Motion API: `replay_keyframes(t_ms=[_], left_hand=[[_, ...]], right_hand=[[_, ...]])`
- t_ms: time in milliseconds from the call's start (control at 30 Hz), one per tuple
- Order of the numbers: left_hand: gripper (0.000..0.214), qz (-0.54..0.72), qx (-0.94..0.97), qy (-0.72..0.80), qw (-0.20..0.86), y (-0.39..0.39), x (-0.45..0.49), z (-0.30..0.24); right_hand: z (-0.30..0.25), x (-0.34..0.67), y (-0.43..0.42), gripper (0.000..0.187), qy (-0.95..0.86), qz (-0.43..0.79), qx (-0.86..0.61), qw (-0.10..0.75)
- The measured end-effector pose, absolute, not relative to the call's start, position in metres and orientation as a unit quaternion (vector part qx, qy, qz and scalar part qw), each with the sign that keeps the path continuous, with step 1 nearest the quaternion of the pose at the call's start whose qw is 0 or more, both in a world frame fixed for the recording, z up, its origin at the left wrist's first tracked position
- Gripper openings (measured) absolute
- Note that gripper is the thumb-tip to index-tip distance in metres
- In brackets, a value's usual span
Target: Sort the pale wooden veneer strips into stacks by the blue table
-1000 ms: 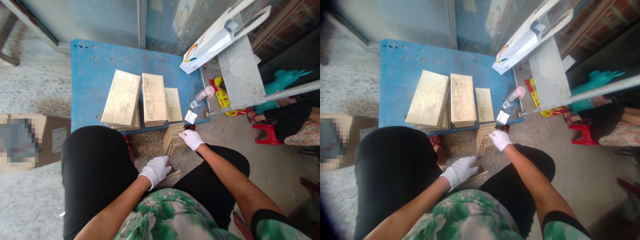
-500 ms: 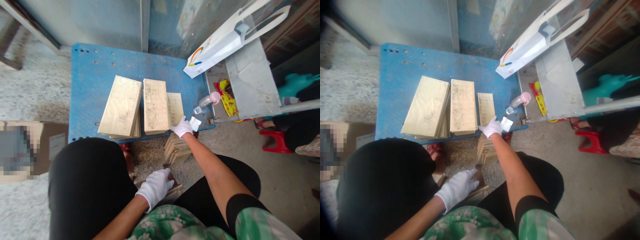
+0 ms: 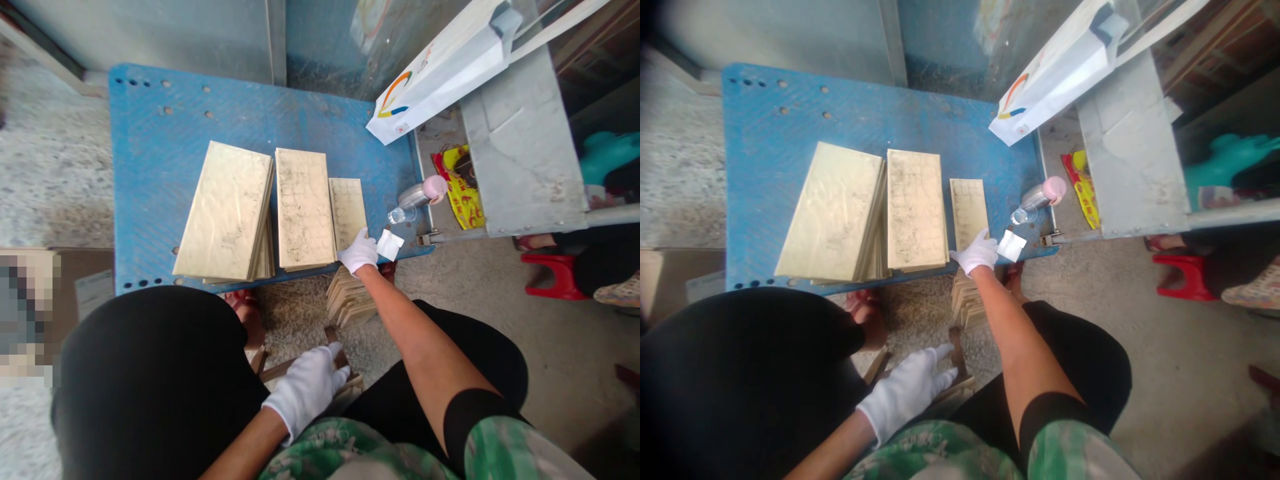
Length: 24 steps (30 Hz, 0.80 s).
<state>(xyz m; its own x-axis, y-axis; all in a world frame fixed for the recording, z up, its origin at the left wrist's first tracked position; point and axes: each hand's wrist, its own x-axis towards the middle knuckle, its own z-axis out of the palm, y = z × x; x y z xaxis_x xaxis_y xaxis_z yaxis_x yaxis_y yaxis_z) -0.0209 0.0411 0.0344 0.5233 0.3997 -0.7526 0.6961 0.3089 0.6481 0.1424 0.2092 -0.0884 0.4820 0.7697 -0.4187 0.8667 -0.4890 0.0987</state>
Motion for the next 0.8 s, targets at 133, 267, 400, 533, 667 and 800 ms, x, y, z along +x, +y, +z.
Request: replay_keyframes(t_ms=[133, 267, 400, 533, 667, 800], left_hand=[[0.052, -0.119, 0.558, 0.483, 0.665, 0.0457, -0.0205, 0.0391], [0.051, -0.114, 0.551, 0.484, 0.671, 0.0443, -0.0201, 0.0368], [0.051, -0.102, 0.550, 0.483, 0.674, 0.0410, -0.0199, 0.0319], [0.053, -0.099, 0.538, 0.485, 0.683, 0.0416, -0.0195, 0.0317], [0.052, -0.106, 0.526, 0.484, 0.691, 0.0456, -0.0187, 0.0344], [0.052, -0.108, 0.522, 0.481, 0.696, 0.0486, -0.0186, 0.0372]], right_hand=[[-0.0876, 0.1460, 0.2089, 0.120, 0.495, -0.155, 0.845, 0.133], [-0.0858, 0.1456, 0.2097, 0.116, 0.490, -0.153, 0.848, 0.129], [-0.0865, 0.1456, 0.2107, 0.116, 0.483, -0.156, 0.851, 0.132], [-0.0896, 0.1481, 0.2112, 0.114, 0.493, -0.173, 0.843, 0.128], [-0.0927, 0.1505, 0.2117, 0.106, 0.497, -0.188, 0.838, 0.124], [-0.0936, 0.1498, 0.2118, 0.108, 0.494, -0.178, 0.841, 0.127]])
